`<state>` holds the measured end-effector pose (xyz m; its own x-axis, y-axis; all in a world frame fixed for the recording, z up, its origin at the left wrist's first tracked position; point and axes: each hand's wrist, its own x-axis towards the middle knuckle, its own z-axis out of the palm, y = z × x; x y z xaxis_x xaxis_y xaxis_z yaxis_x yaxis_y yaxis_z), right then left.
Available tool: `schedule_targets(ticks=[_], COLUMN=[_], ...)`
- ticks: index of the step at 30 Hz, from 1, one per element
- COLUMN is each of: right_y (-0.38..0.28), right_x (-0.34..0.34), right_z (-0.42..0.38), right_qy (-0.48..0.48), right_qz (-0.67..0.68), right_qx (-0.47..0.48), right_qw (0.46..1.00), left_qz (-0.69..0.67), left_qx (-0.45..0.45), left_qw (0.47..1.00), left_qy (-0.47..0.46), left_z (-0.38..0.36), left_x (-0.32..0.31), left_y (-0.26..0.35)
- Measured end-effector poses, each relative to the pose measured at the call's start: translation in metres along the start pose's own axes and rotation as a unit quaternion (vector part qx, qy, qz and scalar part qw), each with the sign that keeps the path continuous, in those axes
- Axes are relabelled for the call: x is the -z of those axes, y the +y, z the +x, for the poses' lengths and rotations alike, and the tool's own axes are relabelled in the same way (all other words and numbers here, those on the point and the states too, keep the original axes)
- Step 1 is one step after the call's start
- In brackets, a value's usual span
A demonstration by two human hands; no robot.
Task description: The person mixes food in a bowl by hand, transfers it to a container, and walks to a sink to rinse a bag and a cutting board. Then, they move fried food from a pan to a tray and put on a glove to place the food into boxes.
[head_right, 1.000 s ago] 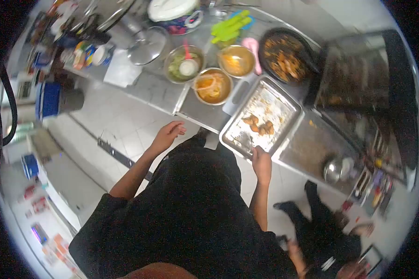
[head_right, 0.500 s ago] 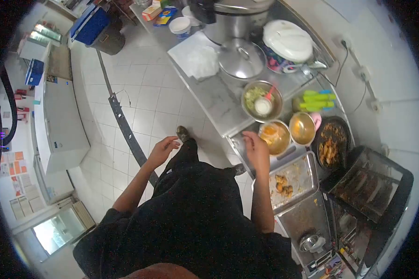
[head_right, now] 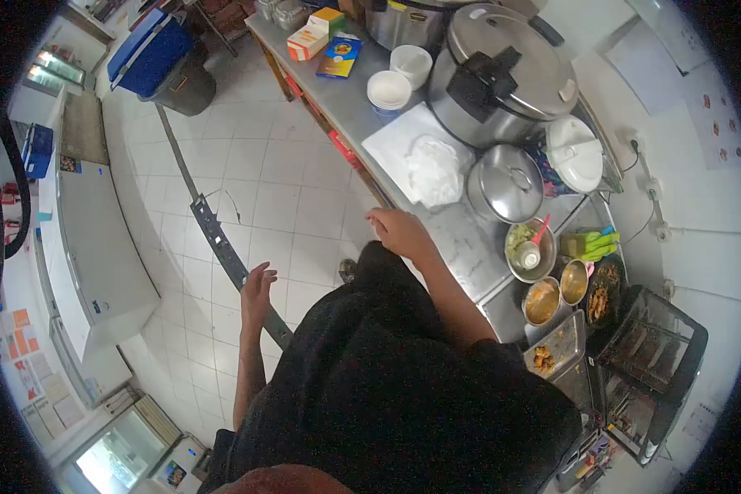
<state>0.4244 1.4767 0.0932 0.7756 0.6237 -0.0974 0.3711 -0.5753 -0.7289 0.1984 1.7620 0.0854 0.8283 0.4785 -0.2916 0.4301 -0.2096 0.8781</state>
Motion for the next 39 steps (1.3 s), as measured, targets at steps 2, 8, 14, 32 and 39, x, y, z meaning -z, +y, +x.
schedule_targets(ticks=[2, 8, 14, 32, 39], right_y=[-0.01, 0.023, 0.125, 0.101, 0.038], right_x=[0.006, 0.027, 0.032, 0.071, 0.065], right_z=[0.048, 0.213, 0.469, 0.569, 0.553], right_qy=[-0.017, 0.054, 0.155, 0.261, 0.344], right_qz=[-0.028, -0.064, -0.098, -0.086, -0.147], right_qx=[-0.024, -0.06, -0.08, -0.072, -0.308], right_qw=[0.999, 0.995, 0.98, 0.959, 0.875], left_qz=[0.042, 0.027, 0.09, 0.181, 0.1], left_qx=[0.011, -0.015, 0.001, -0.34, -0.512], left_qw=[0.999, 0.999, 0.995, 0.875, 0.798], left_qy=[-0.016, -0.022, -0.043, -0.293, -0.302], left_z=[0.035, 0.166, 0.334, 0.67, 0.719], left_x=[0.015, 0.035, 0.056, -0.086, -0.141], left_y=[0.014, 0.047, 0.078, 0.234, 0.247])
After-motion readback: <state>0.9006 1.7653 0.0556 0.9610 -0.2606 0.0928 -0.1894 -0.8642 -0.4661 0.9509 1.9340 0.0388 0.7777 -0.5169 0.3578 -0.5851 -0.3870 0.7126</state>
